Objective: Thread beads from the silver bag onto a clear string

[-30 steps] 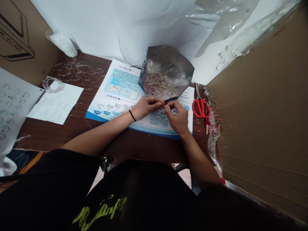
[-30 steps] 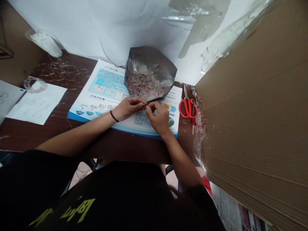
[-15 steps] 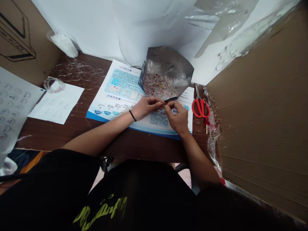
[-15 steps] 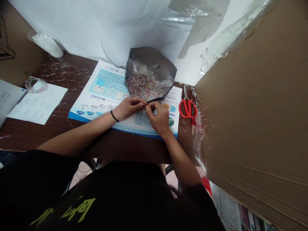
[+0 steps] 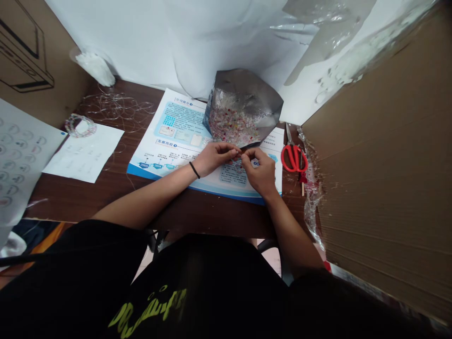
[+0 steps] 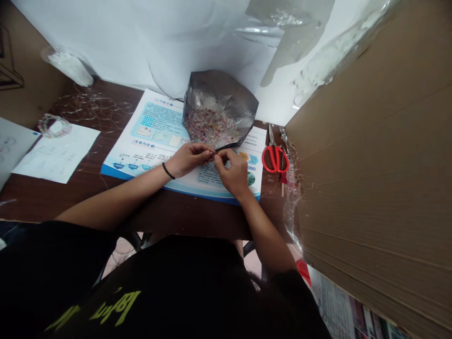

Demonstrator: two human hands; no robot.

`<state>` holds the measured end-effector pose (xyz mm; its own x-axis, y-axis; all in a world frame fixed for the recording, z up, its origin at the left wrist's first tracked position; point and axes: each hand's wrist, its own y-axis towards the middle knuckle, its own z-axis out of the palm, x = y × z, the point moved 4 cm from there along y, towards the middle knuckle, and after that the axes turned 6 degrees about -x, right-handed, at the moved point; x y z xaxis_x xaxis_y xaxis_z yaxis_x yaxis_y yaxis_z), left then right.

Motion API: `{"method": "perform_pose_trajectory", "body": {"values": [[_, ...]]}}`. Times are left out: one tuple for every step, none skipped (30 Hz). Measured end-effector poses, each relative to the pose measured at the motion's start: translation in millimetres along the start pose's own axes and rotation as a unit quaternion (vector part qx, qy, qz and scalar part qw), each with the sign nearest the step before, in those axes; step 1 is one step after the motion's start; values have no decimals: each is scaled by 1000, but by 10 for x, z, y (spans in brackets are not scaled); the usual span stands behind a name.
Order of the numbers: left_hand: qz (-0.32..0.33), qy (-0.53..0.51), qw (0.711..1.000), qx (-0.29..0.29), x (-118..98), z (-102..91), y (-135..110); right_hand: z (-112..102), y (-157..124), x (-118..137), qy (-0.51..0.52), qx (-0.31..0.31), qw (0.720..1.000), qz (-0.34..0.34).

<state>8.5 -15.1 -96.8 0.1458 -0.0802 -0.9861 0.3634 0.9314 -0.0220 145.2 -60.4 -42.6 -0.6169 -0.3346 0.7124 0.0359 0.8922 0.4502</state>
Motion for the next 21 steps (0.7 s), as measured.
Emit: {"method": "perform_pose_trajectory", "body": {"values": [[-2,-3,1000,1,-1,1,-1,0,1,-1,-1,0,1000,1],[-4,-4,1000,1,-5,3,-3,1,1,-3,-2,1,1000,1],[-5,-5,1000,2,-11,5,-6,2,1,-5,-2,1,1000,1],[-6,-3,1000,2,-19,8,-9,2,1,-8,-2,1,1000,0],[-7,2,1000,2,-28,10,-12,3,0,-10,-2,0,1000,-1],[-8,7,1000,0,-35,12,-14,4,0,-12,-2,-1,1000,-2],[-10,14,1000,-1,-40,13,-17,6,-1,-14,-4,-2,1000,-5],[-10,20,1000,-1,-43,14,-18,8,-3,-14,-6,-3,1000,-7],[-9,25,1000,-2,-43,14,-18,12,-5,-14,-9,-5,1000,-11],[-5,31,1000,-2,-43,14,-18,17,-8,-13,-14,-6,1000,-17],[1,37,999,-1,-41,14,-17,21,-12,-11,-21,-8,999,-25],[6,43,999,0,-39,14,-15,27,-16,-7,-29,-9,999,-33],[10,49,999,0,-35,13,-13,32,-20,-3,-39,-11,998,-43],[10,53,999,-2,-31,12,-12,37,-24,2,-49,-11,997,-53],[7,54,998,-3,-27,11,-11,41,-28,7,-57,-12,996,-61],[3,53,999,-5,-24,9,-11,41,-31,11,-61,-14,996,-67],[-3,49,999,-6,-24,9,-13,40,-33,14,-61,-16,995,-71],[-7,43,999,-7,-25,10,-15,35,-33,16,-59,-20,995,-73],[-11,37,999,-6,-29,12,-19,28,-33,17,-57,-25,995,-73],[-14,30,999,-6,-34,15,-22,20,-31,16,-55,-30,995,-72],[-16,24,1000,-5,-40,18,-26,12,-29,15,-55,-34,995,-71]]}}
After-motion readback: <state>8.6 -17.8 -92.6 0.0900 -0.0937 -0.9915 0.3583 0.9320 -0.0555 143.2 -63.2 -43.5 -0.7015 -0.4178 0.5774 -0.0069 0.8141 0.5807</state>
